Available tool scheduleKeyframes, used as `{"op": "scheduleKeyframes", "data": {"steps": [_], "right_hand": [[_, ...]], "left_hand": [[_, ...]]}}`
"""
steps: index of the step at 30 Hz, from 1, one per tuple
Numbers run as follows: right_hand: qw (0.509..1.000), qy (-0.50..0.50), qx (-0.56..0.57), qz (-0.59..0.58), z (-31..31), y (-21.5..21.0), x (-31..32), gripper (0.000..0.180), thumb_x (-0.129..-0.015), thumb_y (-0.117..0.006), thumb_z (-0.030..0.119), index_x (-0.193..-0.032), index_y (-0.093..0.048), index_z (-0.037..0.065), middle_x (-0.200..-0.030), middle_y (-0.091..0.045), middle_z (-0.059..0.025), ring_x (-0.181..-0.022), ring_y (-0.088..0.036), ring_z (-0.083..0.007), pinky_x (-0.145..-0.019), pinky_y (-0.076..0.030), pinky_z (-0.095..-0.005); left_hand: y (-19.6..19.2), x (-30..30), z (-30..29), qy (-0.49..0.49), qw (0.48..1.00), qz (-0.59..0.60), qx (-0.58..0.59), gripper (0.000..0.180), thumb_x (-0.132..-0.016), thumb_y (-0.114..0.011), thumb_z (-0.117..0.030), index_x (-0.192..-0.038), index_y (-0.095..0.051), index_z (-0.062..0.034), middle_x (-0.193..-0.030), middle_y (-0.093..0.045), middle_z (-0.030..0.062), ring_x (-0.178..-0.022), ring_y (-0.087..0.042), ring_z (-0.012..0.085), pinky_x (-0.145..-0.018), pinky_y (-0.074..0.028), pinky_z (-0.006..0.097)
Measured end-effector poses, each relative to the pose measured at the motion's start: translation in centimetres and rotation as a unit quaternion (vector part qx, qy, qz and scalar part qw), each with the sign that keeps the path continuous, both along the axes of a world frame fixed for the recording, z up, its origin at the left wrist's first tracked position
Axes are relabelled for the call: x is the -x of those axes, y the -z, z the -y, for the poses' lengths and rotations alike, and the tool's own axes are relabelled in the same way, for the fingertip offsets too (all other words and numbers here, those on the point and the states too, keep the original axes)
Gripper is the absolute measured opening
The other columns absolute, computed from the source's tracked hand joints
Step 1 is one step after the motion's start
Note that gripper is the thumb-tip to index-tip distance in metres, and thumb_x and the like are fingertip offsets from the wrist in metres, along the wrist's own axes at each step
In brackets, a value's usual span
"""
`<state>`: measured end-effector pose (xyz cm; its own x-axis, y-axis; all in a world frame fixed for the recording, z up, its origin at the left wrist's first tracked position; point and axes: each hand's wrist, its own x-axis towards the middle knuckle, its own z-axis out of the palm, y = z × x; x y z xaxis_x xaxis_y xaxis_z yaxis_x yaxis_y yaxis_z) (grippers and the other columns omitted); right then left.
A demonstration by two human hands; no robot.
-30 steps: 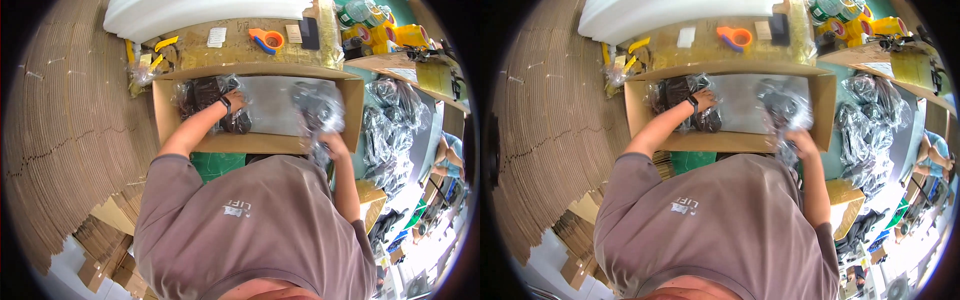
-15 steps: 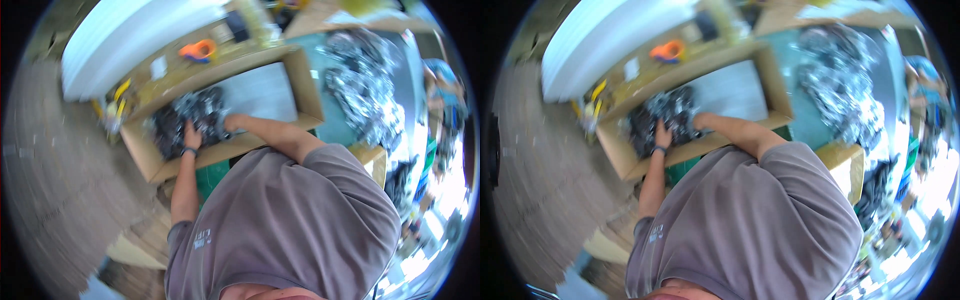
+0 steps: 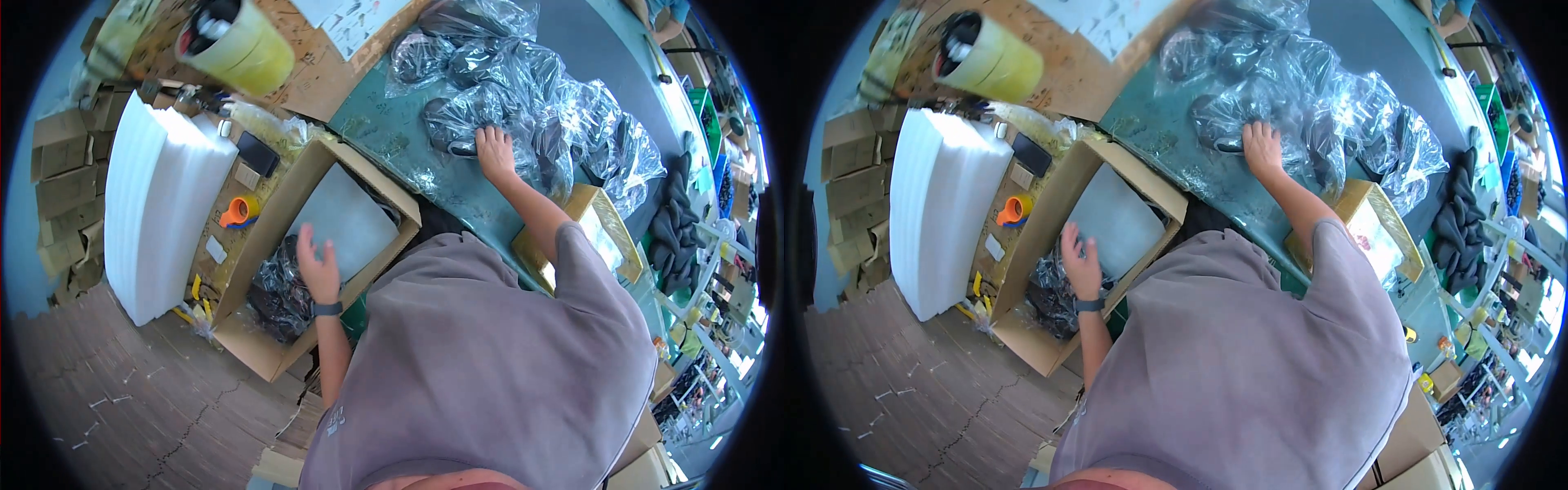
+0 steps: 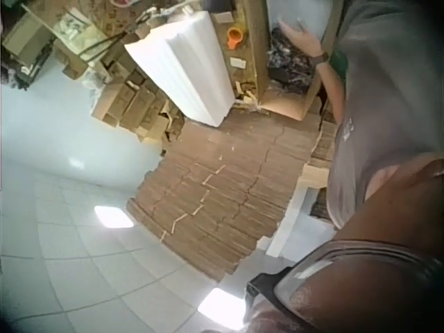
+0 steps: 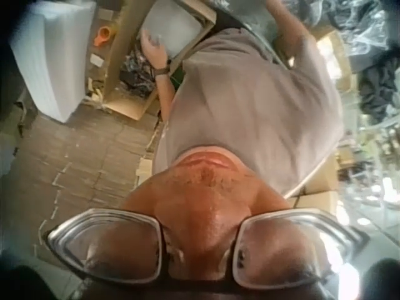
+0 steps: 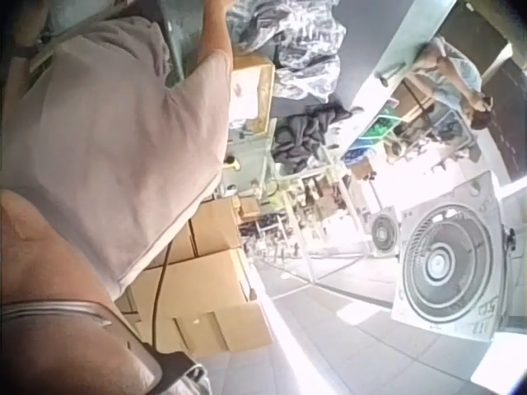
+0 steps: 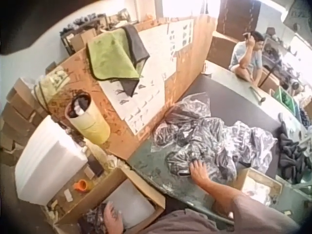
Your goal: Packing bicycle seats into plastic bags and placing them into a cardboard box before sealing it with tape.
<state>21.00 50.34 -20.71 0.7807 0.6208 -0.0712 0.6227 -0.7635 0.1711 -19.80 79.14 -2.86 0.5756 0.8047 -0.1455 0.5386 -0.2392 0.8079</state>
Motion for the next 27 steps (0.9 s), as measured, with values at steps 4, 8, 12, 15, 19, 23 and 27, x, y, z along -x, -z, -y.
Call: {"op": "scheduleKeyframes", "data": {"steps": [4, 8, 12, 15, 19, 23, 27], "right_hand": [[0.975, -0.074, -0.141, -0.153, -0.1, -7.0, -3.0, 0.044, -0.081, -0.082, 0.014, -0.122, -0.066, 0.012, -0.129, -0.064, -0.0152, -0.126, -0.06, -0.0406, -0.103, -0.053, -0.05], [0.919, -0.057, -0.351, -0.169, -2.3, -12.6, -3.5, 0.057, -0.077, -0.079, 0.001, -0.133, -0.07, 0.011, -0.14, -0.063, -0.0178, -0.127, -0.061, -0.0405, -0.106, -0.053, -0.0507], [0.858, 0.019, -0.452, -0.242, -3.4, -15.3, -1.2, 0.057, -0.079, -0.067, -0.01, -0.133, -0.074, 0.008, -0.156, -0.059, -0.0223, -0.14, -0.059, -0.0438, -0.116, -0.05, -0.0498], [0.827, 0.001, -0.468, -0.312, -1.0, -14.8, 2.3, 0.053, -0.08, -0.062, -0.012, -0.128, -0.077, 0.005, -0.153, -0.065, -0.0243, -0.144, -0.06, -0.0451, -0.121, -0.049, -0.0482], [0.725, -0.113, -0.32, -0.599, 1.7, -20.8, 1.2, 0.038, -0.087, -0.071, -0.003, -0.125, -0.079, 0.0, -0.133, -0.079, -0.0201, -0.13, -0.073, -0.0385, -0.115, -0.055, -0.0457], [0.832, -0.082, -0.343, -0.428, -1.8, -18.9, -6.4, 0.056, -0.09, -0.083, 0.012, -0.144, -0.071, 0.004, -0.137, -0.078, -0.0176, -0.131, -0.073, -0.0355, -0.113, -0.054, -0.044], [0.932, -0.255, 0.005, -0.257, -3.4, -4.5, -10.1, 0.092, -0.088, -0.08, 0.011, -0.17, -0.039, 0.016, -0.146, -0.067, -0.0252, -0.136, -0.064, -0.0481, -0.117, -0.05, -0.0576]], "left_hand": [[-1.1, -10.6, 4.1, 0.163, 0.984, 0.002, -0.07, 0.053, -0.106, -0.07, -0.009, -0.156, -0.057, -0.0014, -0.143, -0.072, 0.0179, -0.13, -0.071, 0.0317, -0.106, -0.058, 0.045], [-0.1, -19.0, 10.5, 0.135, 0.911, 0.075, 0.383, 0.054, -0.112, -0.07, -0.024, -0.158, -0.054, -0.0007, -0.139, -0.075, 0.0181, -0.118, -0.078, 0.03, -0.094, -0.064, 0.037], [5.0, -26.0, 15.3, 0.04, 0.624, -0.02, 0.78, 0.072, -0.115, -0.048, -0.062, -0.159, -0.054, -0.0051, -0.144, -0.072, 0.0157, -0.128, -0.073, 0.0322, -0.105, -0.061, 0.044], [10.3, -28.8, 19.0, -0.031, 0.532, 0.032, 0.846, 0.085, -0.11, -0.039, -0.081, -0.155, -0.059, -0.012, -0.143, -0.073, 0.011, -0.13, -0.072, 0.0303, -0.111, -0.057, 0.047], [15.6, -26.1, 20.1, 0.043, 0.58, 0.062, 0.811, 0.055, -0.11, -0.06, -0.063, -0.138, -0.071, -0.0168, -0.128, -0.077, 0.006, -0.118, -0.075, 0.0232, -0.101, -0.062, 0.044], [16.8, -24.5, 21.5, -0.003, 0.585, 0.01, 0.811, 0.042, -0.101, -0.085, -0.044, -0.128, -0.076, -0.013, -0.115, -0.079, 0.0052, -0.102, -0.077, 0.0182, -0.085, -0.066, 0.037], [11.2, -23.6, 19.8, 0.062, 0.587, -0.051, 0.806, 0.034, -0.098, -0.089, -0.038, -0.115, -0.077, -0.0114, -0.093, -0.078, 0.0023, -0.076, -0.075, 0.0146, -0.065, -0.062, 0.032]]}}
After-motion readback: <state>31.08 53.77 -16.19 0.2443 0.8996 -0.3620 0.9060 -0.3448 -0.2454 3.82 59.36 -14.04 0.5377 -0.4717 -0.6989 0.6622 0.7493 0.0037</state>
